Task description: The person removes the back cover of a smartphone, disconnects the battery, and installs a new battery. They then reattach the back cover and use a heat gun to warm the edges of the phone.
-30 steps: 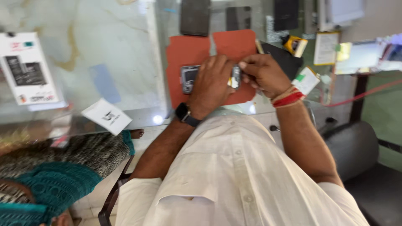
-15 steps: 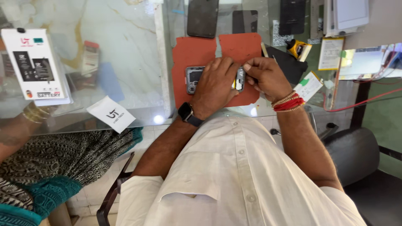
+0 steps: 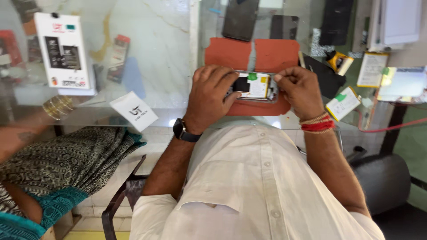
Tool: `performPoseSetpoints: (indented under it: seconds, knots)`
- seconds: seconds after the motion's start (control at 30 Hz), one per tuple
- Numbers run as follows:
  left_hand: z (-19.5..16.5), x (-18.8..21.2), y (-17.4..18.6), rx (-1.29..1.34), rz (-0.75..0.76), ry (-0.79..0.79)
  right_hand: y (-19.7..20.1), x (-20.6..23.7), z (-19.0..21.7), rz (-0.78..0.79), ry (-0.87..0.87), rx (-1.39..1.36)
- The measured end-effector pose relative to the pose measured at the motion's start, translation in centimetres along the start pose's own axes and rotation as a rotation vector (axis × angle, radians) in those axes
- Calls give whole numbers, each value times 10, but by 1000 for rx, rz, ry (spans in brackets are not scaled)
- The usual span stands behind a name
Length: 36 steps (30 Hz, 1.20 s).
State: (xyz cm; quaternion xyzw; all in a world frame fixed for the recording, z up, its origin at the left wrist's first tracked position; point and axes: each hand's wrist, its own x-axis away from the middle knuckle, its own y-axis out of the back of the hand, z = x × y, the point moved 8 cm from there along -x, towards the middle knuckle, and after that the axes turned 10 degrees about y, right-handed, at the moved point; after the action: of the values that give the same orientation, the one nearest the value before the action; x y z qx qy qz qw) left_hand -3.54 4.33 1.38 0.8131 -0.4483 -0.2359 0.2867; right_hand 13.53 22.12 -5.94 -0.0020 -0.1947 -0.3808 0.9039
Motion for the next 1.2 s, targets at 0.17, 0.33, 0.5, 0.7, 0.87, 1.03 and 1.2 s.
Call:
performPoseSetpoints:
  seconds: [0.17,0.33,0.5,0.7,0.87,1.03,1.2]
  knots:
    - [33,9,14,104,118,79,-1,5,17,-33,127,214]
    - [41,8,3,0,139,29,-5,8,23,-64,182,184]
    - [44,5,2,17,172,-1,-3,9,17,-66,158,136]
    - [41,1,5,1,159,-1,-8,9,21,-28,244,112]
    - [42,-1,6,23,190,-10,-11,7,19,-31,185,101]
    - [39,0,6,-22,141,-65,-13,6,22,-15,182,170]
    - [38,3,4,-43,89,-59,-15,6,26,-3,255,216]
